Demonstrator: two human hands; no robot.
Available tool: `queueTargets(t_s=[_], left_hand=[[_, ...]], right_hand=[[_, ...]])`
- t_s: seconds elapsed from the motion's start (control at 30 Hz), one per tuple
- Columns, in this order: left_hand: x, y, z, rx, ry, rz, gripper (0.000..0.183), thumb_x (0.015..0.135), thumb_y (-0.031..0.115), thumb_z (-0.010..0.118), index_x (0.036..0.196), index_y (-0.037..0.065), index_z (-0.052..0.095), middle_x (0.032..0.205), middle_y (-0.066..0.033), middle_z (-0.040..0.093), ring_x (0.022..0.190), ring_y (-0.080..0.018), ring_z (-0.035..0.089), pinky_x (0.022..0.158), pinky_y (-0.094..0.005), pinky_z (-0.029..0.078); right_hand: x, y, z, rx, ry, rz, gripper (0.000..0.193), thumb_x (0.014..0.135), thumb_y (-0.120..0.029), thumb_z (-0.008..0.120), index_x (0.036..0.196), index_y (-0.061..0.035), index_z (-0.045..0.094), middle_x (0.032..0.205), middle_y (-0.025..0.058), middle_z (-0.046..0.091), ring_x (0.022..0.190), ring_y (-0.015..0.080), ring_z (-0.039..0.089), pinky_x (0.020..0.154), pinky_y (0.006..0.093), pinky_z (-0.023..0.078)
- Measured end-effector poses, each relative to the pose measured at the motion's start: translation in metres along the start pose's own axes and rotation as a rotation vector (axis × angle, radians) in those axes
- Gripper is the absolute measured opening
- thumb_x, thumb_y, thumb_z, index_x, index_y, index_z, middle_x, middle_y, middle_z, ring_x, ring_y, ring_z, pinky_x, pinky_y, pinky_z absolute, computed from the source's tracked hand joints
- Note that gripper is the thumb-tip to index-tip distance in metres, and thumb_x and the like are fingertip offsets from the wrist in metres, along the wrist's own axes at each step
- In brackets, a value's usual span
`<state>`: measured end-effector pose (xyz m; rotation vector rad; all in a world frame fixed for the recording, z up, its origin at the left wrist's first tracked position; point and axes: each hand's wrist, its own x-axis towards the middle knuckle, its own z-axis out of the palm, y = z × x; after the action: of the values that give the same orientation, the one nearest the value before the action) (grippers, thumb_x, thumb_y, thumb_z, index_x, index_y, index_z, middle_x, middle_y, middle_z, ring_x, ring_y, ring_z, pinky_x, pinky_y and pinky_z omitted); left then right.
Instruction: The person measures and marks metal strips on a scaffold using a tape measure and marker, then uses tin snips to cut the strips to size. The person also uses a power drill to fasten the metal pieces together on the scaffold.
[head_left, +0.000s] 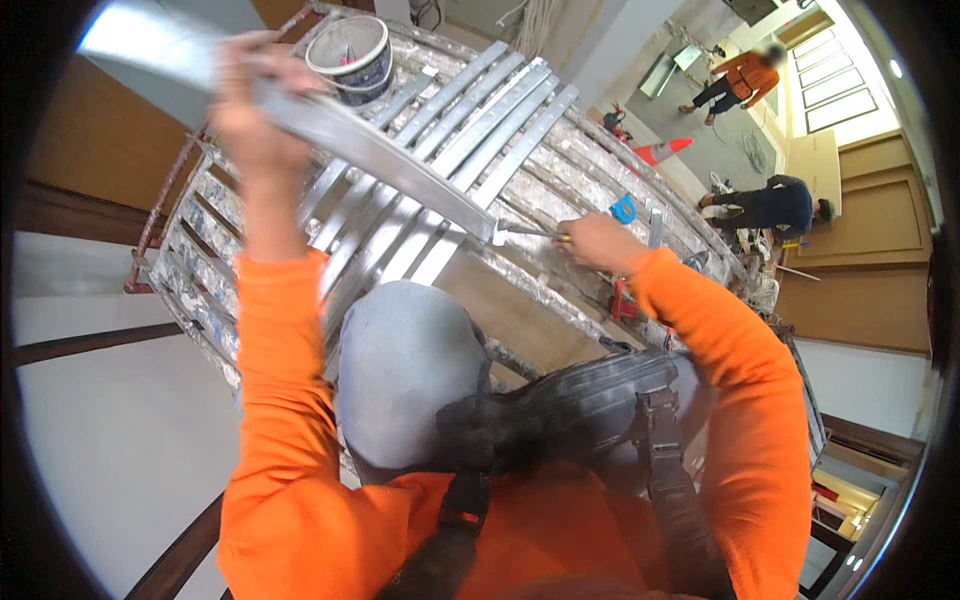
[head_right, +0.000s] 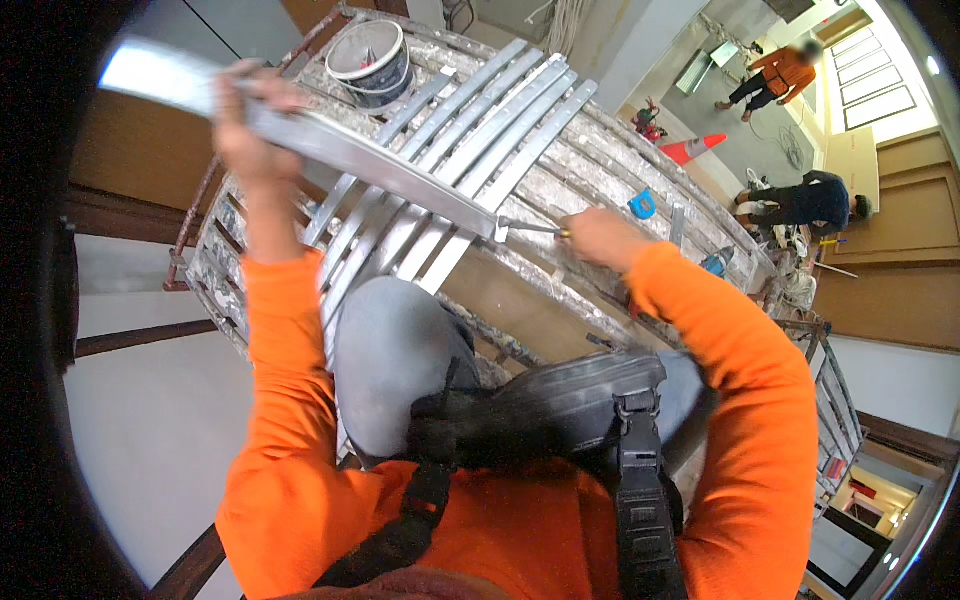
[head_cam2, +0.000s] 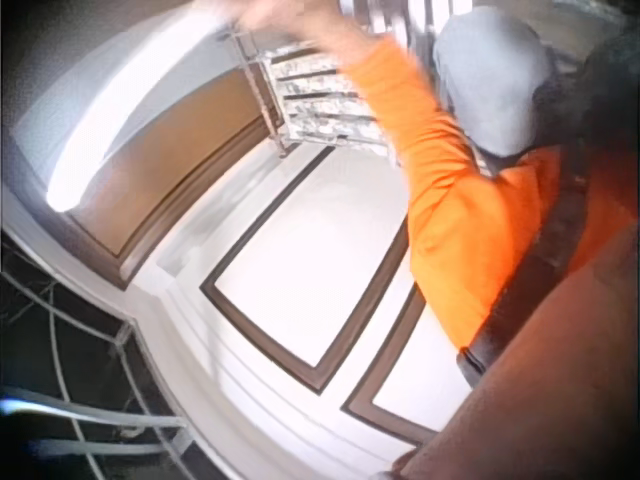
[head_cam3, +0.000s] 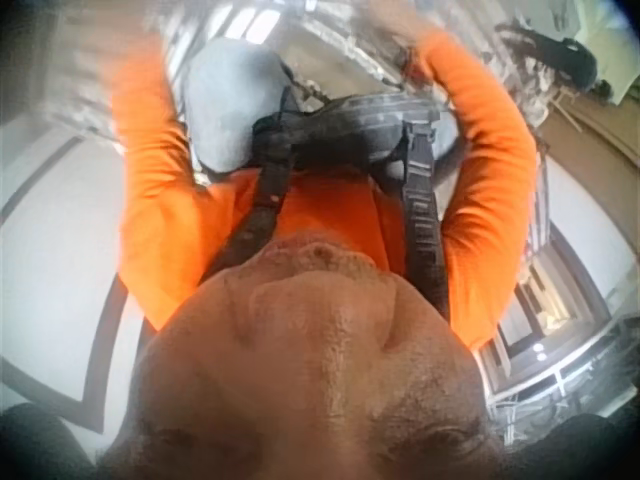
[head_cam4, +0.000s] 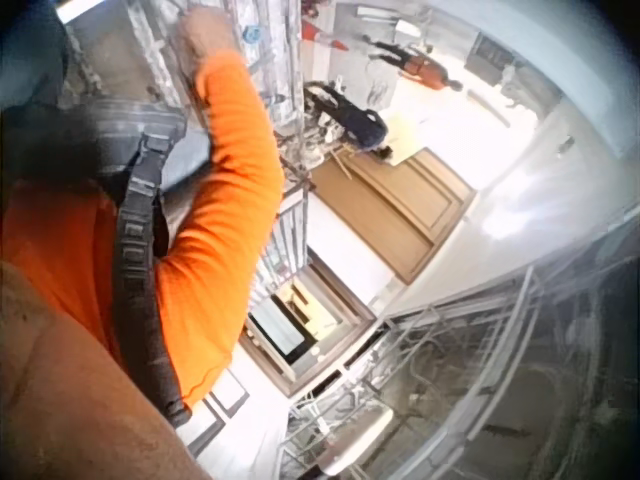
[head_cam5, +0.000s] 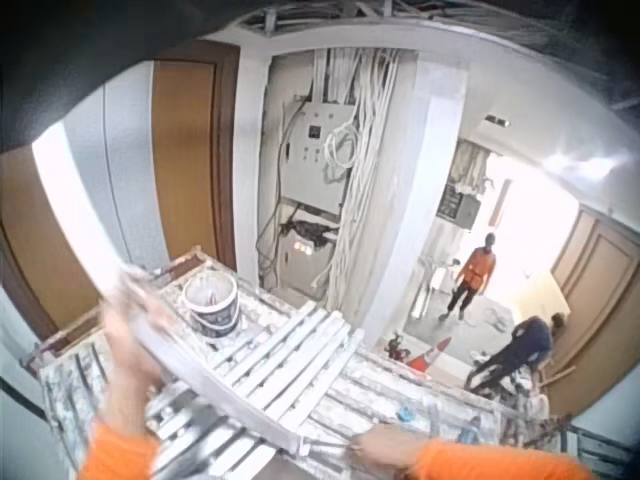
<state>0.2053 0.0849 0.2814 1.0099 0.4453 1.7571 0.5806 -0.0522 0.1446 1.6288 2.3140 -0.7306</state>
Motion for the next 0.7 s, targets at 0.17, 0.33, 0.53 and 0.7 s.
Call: queueTargets(t_s=[0.17, 0.33, 0.53, 0.7], left_hand=[[0.046, -0.013, -0.198, -0.466, 0.352, -0.256, 0.026, 0.105, 0.027, 0.058, 0.104, 0.001, 0.052, 0.074, -0.0014, 0.043, 0.066, -0.0144, 0.046, 0.07, -0.0316, 0.046], [0.023, -0.057, -0.231, -0.581, 0.353, -0.265, 0.029, 0.108, 0.033, 0.051, 0.097, 0.006, 0.051, 0.072, 0.0001, 0.045, 0.063, -0.0141, 0.043, 0.068, -0.0347, 0.045], [0.01, 0.036, -0.219, -0.274, 0.294, -0.015, 0.024, 0.106, 0.031, 0.054, 0.095, 0.01, 0.054, 0.073, 0.0008, 0.043, 0.064, -0.0136, 0.041, 0.065, -0.0334, 0.04], [-0.041, 0.054, -0.191, -0.178, 0.284, 0.012, 0.022, 0.105, 0.033, 0.058, 0.101, 0.011, 0.058, 0.073, 0.0015, 0.043, 0.065, -0.0131, 0.042, 0.065, -0.0311, 0.039]], right_hand=[[-0.043, -0.03, -0.048, 0.357, 0.522, -0.355, 0.013, 0.094, -0.014, 0.066, 0.105, -0.007, 0.068, 0.091, 0.0154, 0.07, 0.086, 0.0382, 0.067, 0.075, 0.0442, 0.053], [-0.033, -0.011, -0.032, 0.36, 0.432, -0.237, 0.008, 0.097, -0.014, 0.063, 0.101, -0.0068, 0.066, 0.09, 0.0184, 0.067, 0.084, 0.04, 0.065, 0.074, 0.0446, 0.052], [-0.012, -0.002, -0.045, 0.36, 0.329, 0.066, 0.026, 0.102, -0.028, 0.061, 0.099, -0.002, 0.065, 0.085, 0.0219, 0.068, 0.082, 0.041, 0.064, 0.075, 0.0439, 0.05], [0.075, -0.024, -0.091, 0.509, 0.294, 0.239, 0.04, 0.103, -0.036, 0.057, 0.095, 0.002, 0.066, 0.07, 0.0155, 0.063, 0.063, 0.0301, 0.065, 0.063, 0.0437, 0.052]])
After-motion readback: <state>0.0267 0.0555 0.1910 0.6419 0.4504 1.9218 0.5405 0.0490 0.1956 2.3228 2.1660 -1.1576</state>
